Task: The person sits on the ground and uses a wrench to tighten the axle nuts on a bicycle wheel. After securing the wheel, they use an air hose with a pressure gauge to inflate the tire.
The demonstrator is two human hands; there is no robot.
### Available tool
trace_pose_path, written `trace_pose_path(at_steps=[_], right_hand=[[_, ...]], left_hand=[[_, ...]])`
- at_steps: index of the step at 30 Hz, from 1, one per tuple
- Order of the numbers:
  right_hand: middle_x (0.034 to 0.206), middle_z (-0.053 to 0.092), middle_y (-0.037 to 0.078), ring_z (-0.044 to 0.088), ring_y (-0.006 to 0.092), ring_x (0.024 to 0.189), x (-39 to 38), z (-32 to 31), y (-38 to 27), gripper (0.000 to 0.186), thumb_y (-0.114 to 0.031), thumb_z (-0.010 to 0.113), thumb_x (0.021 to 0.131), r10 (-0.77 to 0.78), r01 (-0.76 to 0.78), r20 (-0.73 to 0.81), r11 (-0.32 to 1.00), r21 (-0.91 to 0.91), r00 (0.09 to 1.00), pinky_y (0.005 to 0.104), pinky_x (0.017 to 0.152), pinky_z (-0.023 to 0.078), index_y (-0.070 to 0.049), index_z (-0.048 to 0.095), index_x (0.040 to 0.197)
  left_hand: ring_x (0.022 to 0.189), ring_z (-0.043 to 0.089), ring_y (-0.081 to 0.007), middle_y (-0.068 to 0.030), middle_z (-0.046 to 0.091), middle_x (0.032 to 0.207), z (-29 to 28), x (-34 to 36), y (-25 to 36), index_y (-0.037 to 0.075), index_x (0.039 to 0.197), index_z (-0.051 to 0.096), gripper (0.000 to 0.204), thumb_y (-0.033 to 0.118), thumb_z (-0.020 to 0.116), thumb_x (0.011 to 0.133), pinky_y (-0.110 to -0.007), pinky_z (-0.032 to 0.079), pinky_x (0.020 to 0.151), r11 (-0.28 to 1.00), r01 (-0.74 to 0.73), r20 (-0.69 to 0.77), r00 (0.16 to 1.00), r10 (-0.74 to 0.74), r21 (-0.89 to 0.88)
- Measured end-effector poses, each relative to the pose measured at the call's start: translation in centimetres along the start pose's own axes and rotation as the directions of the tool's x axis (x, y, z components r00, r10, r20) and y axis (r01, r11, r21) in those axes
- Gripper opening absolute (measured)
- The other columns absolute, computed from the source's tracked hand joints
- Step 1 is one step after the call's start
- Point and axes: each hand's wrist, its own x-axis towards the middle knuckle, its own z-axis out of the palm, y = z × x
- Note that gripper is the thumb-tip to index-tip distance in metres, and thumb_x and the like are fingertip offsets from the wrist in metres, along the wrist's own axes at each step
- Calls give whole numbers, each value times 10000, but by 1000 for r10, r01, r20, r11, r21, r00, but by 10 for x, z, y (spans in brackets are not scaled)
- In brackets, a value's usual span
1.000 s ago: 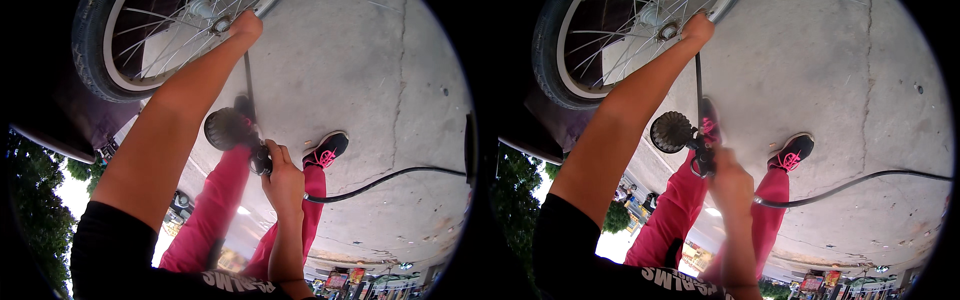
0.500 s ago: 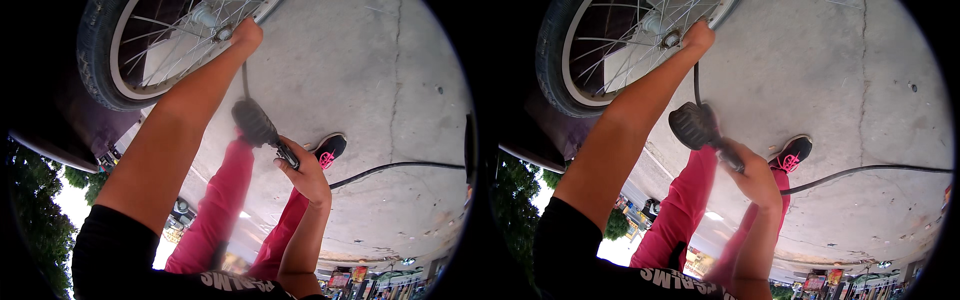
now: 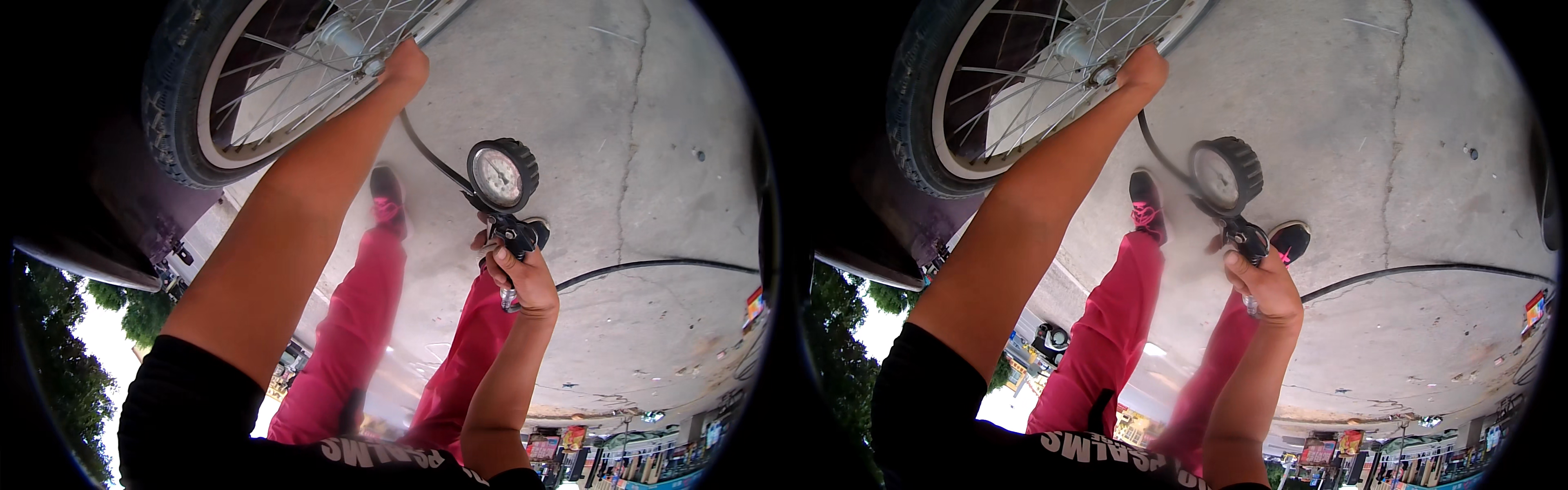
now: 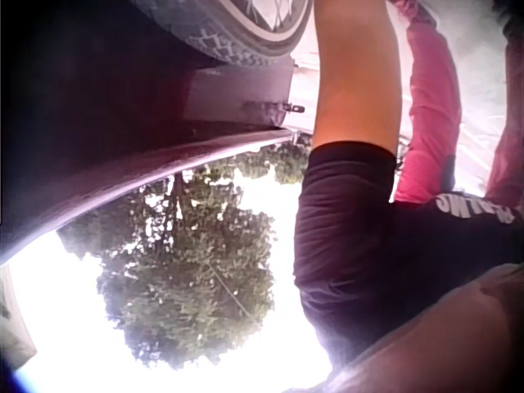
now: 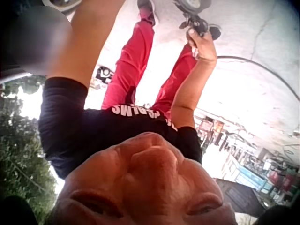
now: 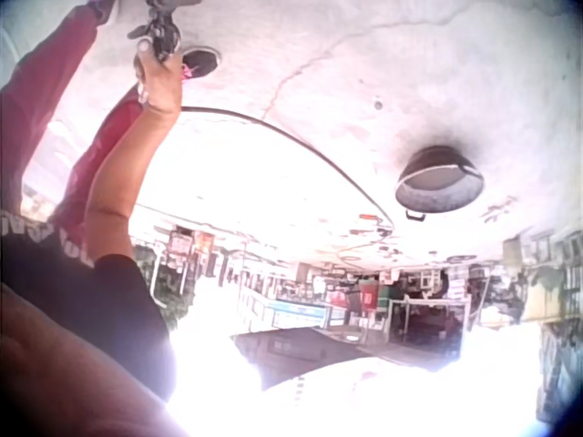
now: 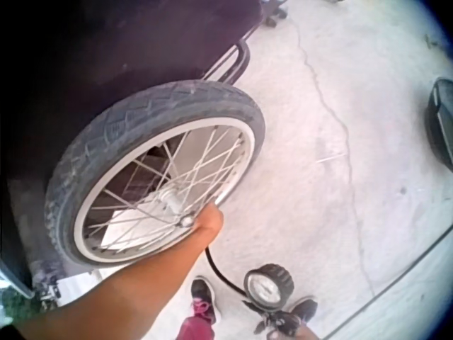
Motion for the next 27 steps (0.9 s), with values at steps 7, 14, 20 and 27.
trace_pose_path(at_steps=[7, 14, 20, 27], right_hand=[[673, 461, -34, 355, 47, 518, 2, 0, 4, 346, -235, 704, 861, -10, 10, -8, 1000, 10, 1000, 199, 455, 263, -4, 554, 1070], [1053, 597, 188, 384, 64, 506, 3, -10, 10, 510, -246, 635, 901, -24, 25, 34, 999, -31, 999, 200, 459, 327, 47, 472, 1286], [900, 601, 49, 353, 42, 520, 1, -8, 9, 383, -222, 637, 896, -54, 55, 34, 998, -37, 998, 190, 452, 276, 19, 526, 1173], [838, 545, 6, 360, 45, 544, 0, -9, 16, 369, -219, 626, 906, -19, 19, 15, 999, -30, 1000, 193, 465, 293, -2, 515, 1183]], left_hand=[[1011, 617, -401, -232, 637, 1074, 0, 0, -1, 26, 1119, 600, 332, 164, 503, 833, -461, 497, 858, 1000, 1, 13, 1000, -1, -4], [981, 636, -374, -209, 653, 1046, 3, 1, -2, 42, 1113, 605, 319, 159, 491, 839, -433, 505, 838, 997, 71, 56, 996, -70, -13], [1005, 630, -369, -204, 649, 1071, 8, 3, -5, 54, 1117, 609, 326, 154, 501, 826, -442, 500, 852, 998, 63, 44, 997, -62, -23], [1033, 615, -384, -208, 641, 1097, 4, 2, -2, 58, 1135, 607, 348, 162, 517, 815, -446, 494, 871, 999, 37, -1, 999, -37, 37]])
